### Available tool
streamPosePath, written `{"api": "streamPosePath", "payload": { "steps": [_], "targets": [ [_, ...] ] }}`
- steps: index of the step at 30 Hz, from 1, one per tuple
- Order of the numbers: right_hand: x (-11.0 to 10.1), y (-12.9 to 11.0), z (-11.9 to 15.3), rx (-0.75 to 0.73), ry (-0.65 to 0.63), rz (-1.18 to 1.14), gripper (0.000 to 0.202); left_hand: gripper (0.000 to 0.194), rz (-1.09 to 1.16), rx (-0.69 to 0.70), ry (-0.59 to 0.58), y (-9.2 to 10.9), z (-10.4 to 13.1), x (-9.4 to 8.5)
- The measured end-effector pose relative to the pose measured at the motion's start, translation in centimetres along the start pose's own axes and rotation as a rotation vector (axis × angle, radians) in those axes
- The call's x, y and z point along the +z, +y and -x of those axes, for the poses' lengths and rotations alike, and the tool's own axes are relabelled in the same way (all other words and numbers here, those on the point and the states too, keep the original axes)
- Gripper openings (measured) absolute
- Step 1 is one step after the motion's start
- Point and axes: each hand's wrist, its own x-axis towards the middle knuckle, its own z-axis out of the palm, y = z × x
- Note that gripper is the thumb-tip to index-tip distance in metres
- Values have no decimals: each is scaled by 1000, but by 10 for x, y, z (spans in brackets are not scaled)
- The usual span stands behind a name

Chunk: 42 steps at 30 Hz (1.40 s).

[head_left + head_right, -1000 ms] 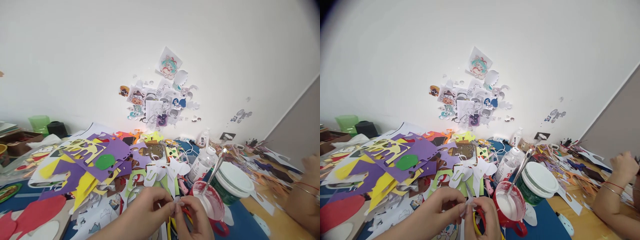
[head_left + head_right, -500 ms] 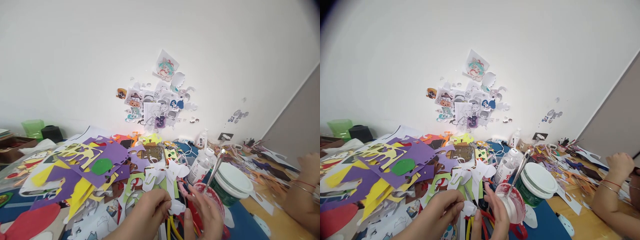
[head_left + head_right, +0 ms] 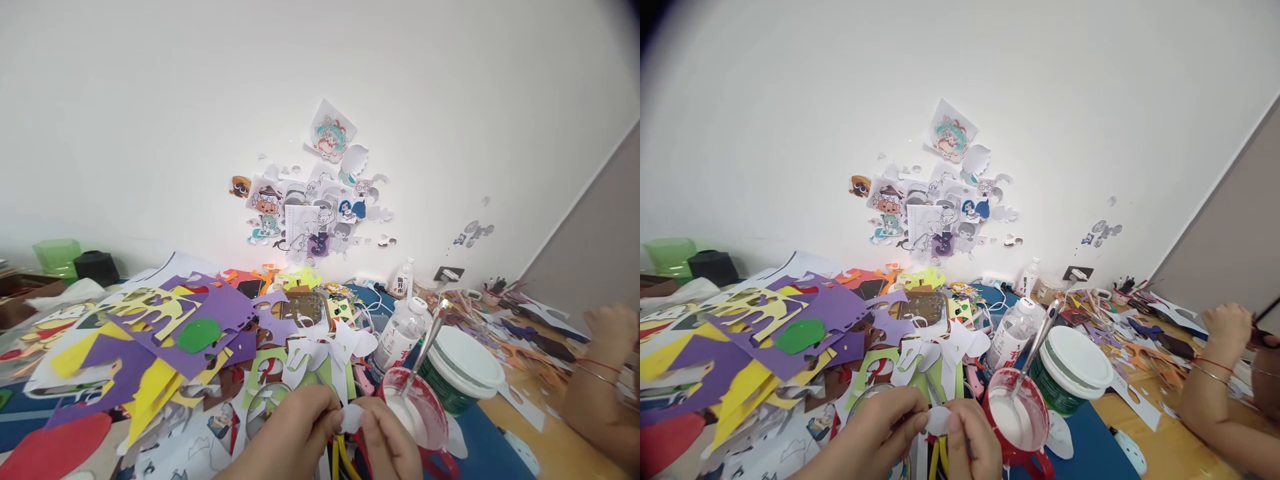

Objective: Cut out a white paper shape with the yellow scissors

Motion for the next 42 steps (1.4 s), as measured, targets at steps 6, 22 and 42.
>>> {"api": "streamPosePath", "payload": {
  "steps": [6,22,42],
  "targets": [
    [-4,-10,-9,-432,262,360,14,21,330,-67,29,-3,-4,3],
    [-3,-9,-18,-586,-63,410,13,17,-50,88,137,-7,0,8],
    [1,-13,-20,-534,-88,306,15,19,-117,63,80,-1,2,-3]
  ]
}}
